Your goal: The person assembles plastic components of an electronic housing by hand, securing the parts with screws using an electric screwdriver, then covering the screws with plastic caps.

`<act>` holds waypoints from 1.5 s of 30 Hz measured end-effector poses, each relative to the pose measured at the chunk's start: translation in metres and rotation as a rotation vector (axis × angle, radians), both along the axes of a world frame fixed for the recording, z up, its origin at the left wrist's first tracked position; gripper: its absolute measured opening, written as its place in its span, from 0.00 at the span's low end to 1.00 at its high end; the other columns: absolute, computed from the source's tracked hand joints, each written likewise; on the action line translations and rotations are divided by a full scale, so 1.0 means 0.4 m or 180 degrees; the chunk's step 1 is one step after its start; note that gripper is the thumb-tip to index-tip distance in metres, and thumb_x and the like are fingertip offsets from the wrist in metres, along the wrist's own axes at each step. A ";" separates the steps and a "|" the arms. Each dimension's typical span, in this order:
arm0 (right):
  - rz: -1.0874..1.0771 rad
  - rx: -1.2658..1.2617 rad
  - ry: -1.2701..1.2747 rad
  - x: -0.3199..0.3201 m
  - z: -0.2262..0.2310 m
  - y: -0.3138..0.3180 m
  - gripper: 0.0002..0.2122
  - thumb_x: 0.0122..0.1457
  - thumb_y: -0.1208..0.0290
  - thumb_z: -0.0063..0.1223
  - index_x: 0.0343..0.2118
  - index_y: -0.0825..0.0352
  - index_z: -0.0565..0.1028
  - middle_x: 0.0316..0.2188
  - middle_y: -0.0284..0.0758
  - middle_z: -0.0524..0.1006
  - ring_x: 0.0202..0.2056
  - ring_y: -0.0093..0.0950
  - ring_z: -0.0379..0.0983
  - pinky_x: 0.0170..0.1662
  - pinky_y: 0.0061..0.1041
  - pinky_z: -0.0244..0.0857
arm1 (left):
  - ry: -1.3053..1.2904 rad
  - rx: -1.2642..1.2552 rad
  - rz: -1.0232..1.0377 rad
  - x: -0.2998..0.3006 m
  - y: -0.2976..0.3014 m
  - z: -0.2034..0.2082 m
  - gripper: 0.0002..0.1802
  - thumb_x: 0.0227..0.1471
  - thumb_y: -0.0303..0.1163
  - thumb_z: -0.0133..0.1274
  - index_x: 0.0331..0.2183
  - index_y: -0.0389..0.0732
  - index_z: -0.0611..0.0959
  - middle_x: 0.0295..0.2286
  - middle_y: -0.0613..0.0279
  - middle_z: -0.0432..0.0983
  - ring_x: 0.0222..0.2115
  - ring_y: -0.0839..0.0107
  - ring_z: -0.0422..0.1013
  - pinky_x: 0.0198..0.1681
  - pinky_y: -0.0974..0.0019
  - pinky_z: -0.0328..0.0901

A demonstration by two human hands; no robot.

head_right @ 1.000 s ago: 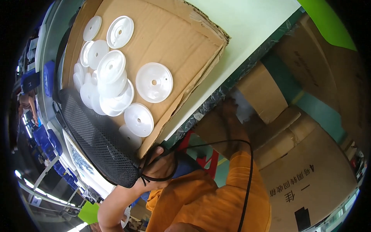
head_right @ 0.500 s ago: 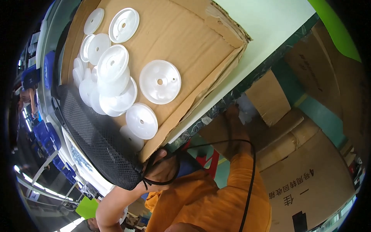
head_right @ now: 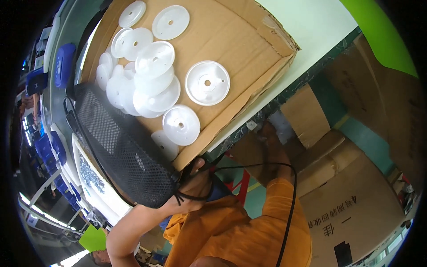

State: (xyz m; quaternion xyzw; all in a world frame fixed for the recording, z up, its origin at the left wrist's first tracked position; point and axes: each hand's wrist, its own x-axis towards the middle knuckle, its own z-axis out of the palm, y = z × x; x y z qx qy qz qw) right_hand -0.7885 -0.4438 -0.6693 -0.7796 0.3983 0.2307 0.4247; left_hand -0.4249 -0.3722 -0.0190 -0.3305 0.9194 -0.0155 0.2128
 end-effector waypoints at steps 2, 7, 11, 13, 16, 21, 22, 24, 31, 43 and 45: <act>-0.0099 0.0450 -0.0269 0.105 0.004 0.028 0.38 0.44 0.59 0.81 0.62 0.61 0.80 0.56 0.47 0.86 0.54 0.46 0.85 0.58 0.47 0.80 | -0.0204 0.0090 0.0080 -0.021 -0.002 0.040 0.06 0.54 0.30 0.58 0.28 0.41 0.87 0.27 0.60 0.78 0.41 0.59 0.80 0.72 0.48 0.68; -0.0737 0.1306 -0.0206 0.067 0.163 -0.078 0.35 0.44 0.66 0.83 0.59 0.62 0.80 0.51 0.42 0.87 0.49 0.37 0.85 0.52 0.40 0.81 | -0.0279 -0.0749 0.0264 -0.044 0.100 -0.081 0.08 0.52 0.32 0.58 0.28 0.40 0.89 0.29 0.57 0.80 0.43 0.56 0.80 0.75 0.42 0.66; -0.1726 0.2079 -0.0580 0.035 0.428 -0.143 0.32 0.53 0.71 0.78 0.61 0.69 0.76 0.46 0.37 0.84 0.45 0.37 0.84 0.48 0.39 0.81 | 0.0188 -0.0907 0.0962 -0.059 0.090 -0.111 0.19 0.50 0.39 0.53 0.32 0.35 0.91 0.37 0.42 0.86 0.52 0.44 0.80 0.77 0.34 0.61; -0.1611 0.1928 -0.0520 0.109 0.594 -0.174 0.31 0.54 0.72 0.78 0.61 0.68 0.76 0.48 0.37 0.84 0.47 0.36 0.83 0.50 0.39 0.81 | 0.0692 -0.0319 0.1062 -0.051 0.095 -0.108 0.21 0.49 0.39 0.55 0.33 0.31 0.91 0.41 0.37 0.86 0.58 0.42 0.78 0.79 0.32 0.54; -0.1841 0.1850 -0.0791 0.126 0.841 -0.208 0.31 0.54 0.73 0.79 0.61 0.67 0.77 0.50 0.37 0.83 0.50 0.34 0.82 0.53 0.37 0.79 | 0.1260 -0.0115 0.1390 -0.055 0.096 -0.142 0.18 0.51 0.39 0.57 0.32 0.33 0.91 0.37 0.45 0.87 0.52 0.47 0.79 0.72 0.42 0.57; -0.1929 0.1610 -0.1992 0.116 1.223 -0.277 0.29 0.54 0.75 0.79 0.59 0.64 0.78 0.51 0.34 0.83 0.52 0.31 0.81 0.57 0.33 0.77 | 0.1144 -0.0422 0.1161 -0.050 0.073 -0.126 0.14 0.51 0.38 0.59 0.29 0.39 0.93 0.36 0.51 0.90 0.49 0.50 0.81 0.68 0.53 0.65; -0.1811 0.1617 -0.2197 0.128 1.329 -0.300 0.29 0.54 0.75 0.80 0.58 0.64 0.78 0.50 0.34 0.83 0.51 0.29 0.81 0.57 0.32 0.77 | 0.1067 -0.0279 0.1193 -0.056 0.074 -0.135 0.17 0.50 0.39 0.59 0.32 0.34 0.92 0.36 0.52 0.88 0.51 0.50 0.79 0.76 0.43 0.50; -0.1641 0.1681 -0.2622 0.161 1.503 -0.341 0.28 0.52 0.76 0.81 0.56 0.63 0.78 0.49 0.33 0.83 0.51 0.26 0.81 0.57 0.32 0.77 | 0.0975 -0.0176 0.1186 -0.057 0.071 -0.135 0.21 0.50 0.39 0.60 0.35 0.30 0.91 0.36 0.52 0.87 0.53 0.51 0.78 0.84 0.33 0.35; -0.0240 0.0320 -0.2916 0.528 1.779 -0.425 0.26 0.55 0.70 0.81 0.55 0.63 0.79 0.48 0.31 0.82 0.52 0.23 0.77 0.59 0.30 0.72 | 0.0974 -0.0027 0.1258 -0.039 0.063 -0.114 0.18 0.51 0.39 0.59 0.35 0.33 0.91 0.38 0.53 0.88 0.62 0.51 0.72 0.83 0.35 0.36; 0.0955 -0.1789 -0.3254 0.720 1.700 -0.458 0.40 0.54 0.70 0.80 0.71 0.58 0.74 0.72 0.42 0.73 0.73 0.44 0.68 0.75 0.45 0.62 | 0.1404 0.0163 0.1403 -0.046 0.073 -0.130 0.21 0.49 0.39 0.61 0.38 0.31 0.91 0.42 0.48 0.86 0.57 0.48 0.76 0.80 0.42 0.47; 0.0613 -0.1623 -0.3513 0.672 1.692 -0.451 0.40 0.55 0.70 0.80 0.71 0.60 0.74 0.72 0.42 0.74 0.74 0.44 0.68 0.76 0.46 0.61 | 0.1552 0.0124 0.1462 -0.044 0.078 -0.130 0.26 0.47 0.41 0.63 0.42 0.29 0.91 0.45 0.43 0.87 0.59 0.45 0.76 0.77 0.50 0.56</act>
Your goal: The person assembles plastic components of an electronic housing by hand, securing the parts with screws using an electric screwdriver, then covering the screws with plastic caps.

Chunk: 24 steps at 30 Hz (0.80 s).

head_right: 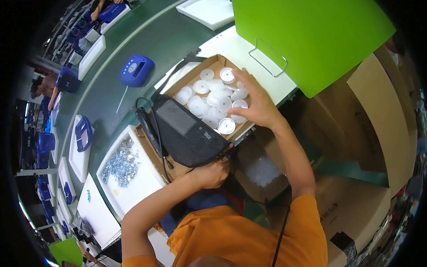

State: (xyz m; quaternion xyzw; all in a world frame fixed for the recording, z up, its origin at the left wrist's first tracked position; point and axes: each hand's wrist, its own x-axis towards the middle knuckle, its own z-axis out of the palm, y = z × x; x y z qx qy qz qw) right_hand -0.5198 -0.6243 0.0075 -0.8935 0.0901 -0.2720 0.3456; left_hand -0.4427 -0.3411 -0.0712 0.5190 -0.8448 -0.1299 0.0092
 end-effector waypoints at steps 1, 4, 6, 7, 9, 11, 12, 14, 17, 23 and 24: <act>-0.0381 0.0179 -0.0377 -0.037 -0.009 0.004 0.33 0.57 0.72 0.78 0.67 0.63 0.76 0.66 0.42 0.78 0.67 0.40 0.73 0.71 0.42 0.66 | -0.0153 0.0138 -0.0113 0.000 -0.014 0.018 0.29 0.47 0.42 0.63 0.46 0.28 0.90 0.48 0.41 0.86 0.60 0.44 0.76 0.77 0.49 0.56; -0.1343 0.0864 -0.1603 -0.175 -0.156 -0.006 0.09 0.67 0.78 0.69 0.47 0.69 0.81 0.43 0.35 0.81 0.41 0.24 0.76 0.49 0.24 0.72 | -0.0376 -0.0078 -0.0317 0.003 -0.002 0.003 0.32 0.49 0.43 0.62 0.48 0.26 0.88 0.49 0.41 0.85 0.59 0.42 0.76 0.77 0.38 0.53; -0.1672 0.1477 -0.1945 -0.246 -0.200 0.042 0.10 0.73 0.76 0.58 0.32 0.68 0.75 0.29 0.28 0.73 0.31 0.18 0.67 0.36 0.21 0.63 | -0.0499 -0.0088 -0.0319 0.011 0.017 -0.003 0.29 0.52 0.43 0.59 0.46 0.28 0.90 0.48 0.41 0.85 0.59 0.42 0.76 0.79 0.37 0.51; -0.1976 0.1318 -0.1459 -0.308 -0.248 0.078 0.12 0.74 0.74 0.56 0.30 0.68 0.74 0.26 0.27 0.71 0.29 0.18 0.65 0.34 0.22 0.62 | -0.0360 -0.0031 -0.0385 0.001 0.000 0.023 0.29 0.52 0.43 0.59 0.46 0.28 0.90 0.48 0.41 0.85 0.59 0.42 0.76 0.79 0.37 0.51; -0.2150 0.0933 -0.0577 -0.396 -0.405 0.153 0.14 0.75 0.72 0.55 0.28 0.68 0.75 0.23 0.28 0.71 0.25 0.21 0.65 0.31 0.24 0.61 | -0.0407 0.0435 -0.0243 0.011 -0.031 0.081 0.26 0.54 0.43 0.56 0.42 0.30 0.91 0.48 0.39 0.85 0.58 0.42 0.77 0.80 0.37 0.50; -0.2105 0.1291 0.0070 -0.440 -0.601 0.249 0.12 0.72 0.69 0.56 0.33 0.70 0.81 0.23 0.34 0.76 0.24 0.29 0.71 0.31 0.28 0.66 | -0.0432 0.0174 -0.0202 0.010 -0.018 0.057 0.25 0.54 0.42 0.55 0.40 0.30 0.91 0.47 0.39 0.86 0.57 0.42 0.78 0.80 0.37 0.50; -0.2144 0.1895 0.0250 -0.434 -0.678 0.301 0.12 0.71 0.66 0.58 0.36 0.70 0.84 0.23 0.38 0.80 0.25 0.35 0.77 0.32 0.31 0.70 | -0.0549 -0.0156 -0.0150 0.005 -0.015 0.053 0.24 0.54 0.42 0.55 0.39 0.31 0.92 0.45 0.38 0.86 0.57 0.43 0.78 0.80 0.37 0.50; -0.1205 0.1883 0.2033 -0.442 -0.814 0.322 0.15 0.67 0.61 0.61 0.44 0.69 0.87 0.34 0.47 0.87 0.39 0.47 0.86 0.41 0.42 0.79 | -0.0633 -0.0057 -0.0173 0.007 -0.028 0.071 0.24 0.54 0.41 0.54 0.38 0.30 0.91 0.44 0.37 0.86 0.57 0.42 0.78 0.81 0.37 0.48; -0.0402 0.1116 0.3393 -0.435 -1.052 0.370 0.19 0.64 0.56 0.64 0.51 0.65 0.87 0.50 0.52 0.86 0.54 0.51 0.84 0.57 0.47 0.79 | -0.0579 -0.0029 -0.0183 -0.002 -0.024 0.070 0.23 0.53 0.40 0.55 0.38 0.30 0.92 0.43 0.39 0.86 0.62 0.42 0.74 0.83 0.33 0.44; -0.0655 0.1238 0.4625 -0.489 -1.276 0.411 0.40 0.61 0.45 0.68 0.75 0.53 0.70 0.79 0.54 0.56 0.78 0.65 0.52 0.72 0.76 0.57 | -0.0725 0.0021 -0.0226 -0.002 -0.023 0.078 0.23 0.53 0.41 0.54 0.38 0.34 0.94 0.47 0.45 0.87 0.66 0.44 0.71 0.83 0.31 0.44; -0.0514 0.0904 0.4676 -0.493 -1.284 0.424 0.41 0.62 0.43 0.67 0.77 0.49 0.68 0.81 0.53 0.52 0.79 0.67 0.44 0.68 0.85 0.53 | -0.0739 0.0210 -0.0176 0.001 -0.014 0.082 0.23 0.53 0.42 0.53 0.38 0.36 0.94 0.48 0.47 0.87 0.66 0.45 0.71 0.83 0.31 0.45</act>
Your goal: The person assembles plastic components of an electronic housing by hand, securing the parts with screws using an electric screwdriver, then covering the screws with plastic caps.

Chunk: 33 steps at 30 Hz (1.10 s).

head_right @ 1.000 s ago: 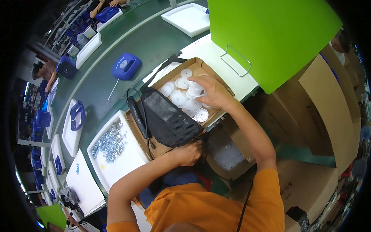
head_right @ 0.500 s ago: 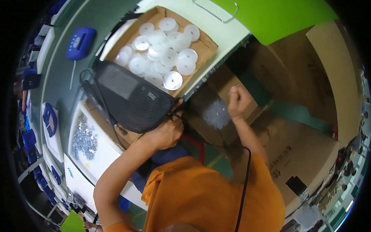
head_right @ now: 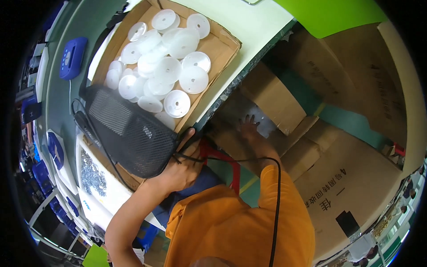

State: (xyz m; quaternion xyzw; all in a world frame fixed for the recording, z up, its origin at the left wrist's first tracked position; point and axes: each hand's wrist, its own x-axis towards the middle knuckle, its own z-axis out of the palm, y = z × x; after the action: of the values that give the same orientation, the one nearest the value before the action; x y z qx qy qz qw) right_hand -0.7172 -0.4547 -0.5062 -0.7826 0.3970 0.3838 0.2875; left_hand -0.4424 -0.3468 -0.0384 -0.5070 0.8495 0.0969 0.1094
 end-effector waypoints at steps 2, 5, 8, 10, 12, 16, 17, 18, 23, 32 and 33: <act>0.0290 -0.0095 0.0006 -0.029 -0.018 0.020 0.41 0.63 0.41 0.65 0.79 0.45 0.65 0.83 0.53 0.47 0.81 0.69 0.35 0.64 0.93 0.49 | -0.0229 -0.0063 -0.0134 0.002 0.005 0.021 0.22 0.53 0.41 0.54 0.39 0.38 0.94 0.48 0.47 0.87 0.64 0.47 0.73 0.81 0.33 0.50; 0.0435 -0.0217 -0.0091 -0.132 -0.072 0.021 0.38 0.66 0.41 0.63 0.78 0.39 0.66 0.84 0.52 0.45 0.81 0.68 0.34 0.63 0.95 0.47 | -0.0291 0.0028 -0.0216 0.000 -0.013 0.038 0.19 0.53 0.39 0.54 0.40 0.41 0.93 0.48 0.52 0.88 0.62 0.52 0.77 0.78 0.38 0.60; 0.0511 -0.0333 -0.0010 -0.181 -0.129 0.043 0.36 0.66 0.36 0.59 0.77 0.36 0.67 0.84 0.49 0.47 0.81 0.66 0.38 0.65 0.93 0.46 | -0.0676 -0.0091 -0.0565 0.008 -0.031 0.061 0.18 0.52 0.38 0.55 0.40 0.43 0.93 0.48 0.57 0.89 0.62 0.57 0.77 0.78 0.41 0.60; 0.0538 -0.0673 -0.0326 -0.197 -0.144 0.060 0.33 0.68 0.39 0.58 0.76 0.34 0.69 0.83 0.48 0.50 0.81 0.66 0.39 0.65 0.92 0.49 | -0.0698 -0.0129 -0.0483 0.009 -0.039 0.066 0.17 0.52 0.38 0.56 0.40 0.46 0.94 0.49 0.60 0.89 0.61 0.61 0.78 0.78 0.44 0.61; 0.0525 -0.0711 -0.0557 -0.158 -0.139 0.081 0.33 0.67 0.43 0.60 0.76 0.37 0.70 0.82 0.51 0.51 0.81 0.66 0.40 0.67 0.91 0.46 | -0.0806 -0.0135 -0.0576 0.020 -0.034 0.067 0.16 0.52 0.37 0.57 0.40 0.48 0.94 0.50 0.60 0.89 0.61 0.62 0.78 0.78 0.45 0.60; 0.0794 -0.0934 -0.0546 -0.190 -0.185 0.074 0.30 0.70 0.54 0.58 0.74 0.46 0.72 0.78 0.53 0.58 0.79 0.63 0.50 0.71 0.86 0.46 | -0.0809 -0.0327 -0.0753 0.031 -0.048 0.067 0.16 0.52 0.37 0.57 0.40 0.50 0.94 0.52 0.61 0.88 0.61 0.64 0.78 0.78 0.46 0.60; 0.0798 -0.0923 -0.0553 -0.187 -0.191 0.077 0.30 0.70 0.54 0.58 0.74 0.46 0.72 0.78 0.53 0.58 0.79 0.63 0.50 0.71 0.86 0.46 | -0.0559 -0.0389 -0.0725 0.035 -0.058 0.065 0.10 0.54 0.32 0.57 0.35 0.45 0.91 0.43 0.58 0.88 0.52 0.62 0.80 0.76 0.48 0.65; 0.0703 -0.0493 -0.0318 -0.183 -0.197 0.080 0.28 0.70 0.56 0.56 0.73 0.48 0.73 0.76 0.51 0.63 0.77 0.61 0.55 0.71 0.85 0.47 | -0.0309 -0.0455 -0.0696 0.036 -0.064 0.063 0.06 0.55 0.26 0.57 0.31 0.39 0.88 0.34 0.56 0.87 0.44 0.60 0.83 0.74 0.50 0.70; 0.0848 -0.0553 -0.0176 -0.201 -0.208 0.101 0.23 0.73 0.60 0.50 0.68 0.51 0.76 0.67 0.46 0.73 0.69 0.55 0.68 0.69 0.84 0.50 | -0.0534 -0.0633 -0.0802 0.039 -0.063 0.058 0.07 0.55 0.27 0.55 0.31 0.39 0.88 0.36 0.56 0.87 0.47 0.60 0.82 0.75 0.49 0.70; 0.0962 -0.1109 -0.0779 -0.253 -0.236 0.092 0.17 0.70 0.59 0.51 0.59 0.51 0.81 0.55 0.44 0.78 0.60 0.46 0.75 0.64 0.81 0.58 | -0.0125 -0.0393 -0.0543 0.032 -0.035 0.049 0.09 0.57 0.27 0.54 0.33 0.36 0.88 0.39 0.55 0.88 0.49 0.57 0.82 0.75 0.49 0.71; 0.1007 -0.1182 -0.0807 -0.247 -0.238 0.091 0.16 0.70 0.58 0.51 0.58 0.50 0.81 0.54 0.43 0.78 0.59 0.45 0.75 0.63 0.81 0.59 | -0.0390 -0.0535 -0.0599 0.027 -0.041 0.052 0.09 0.56 0.27 0.54 0.33 0.36 0.88 0.38 0.56 0.88 0.50 0.57 0.82 0.76 0.49 0.69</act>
State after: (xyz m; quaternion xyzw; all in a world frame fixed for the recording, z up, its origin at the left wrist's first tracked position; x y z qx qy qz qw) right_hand -0.8159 -0.4183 -0.6015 -0.9160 0.2943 0.2435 0.1230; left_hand -0.4315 -0.3634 -0.0175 -0.4375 0.8901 -0.0164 0.1268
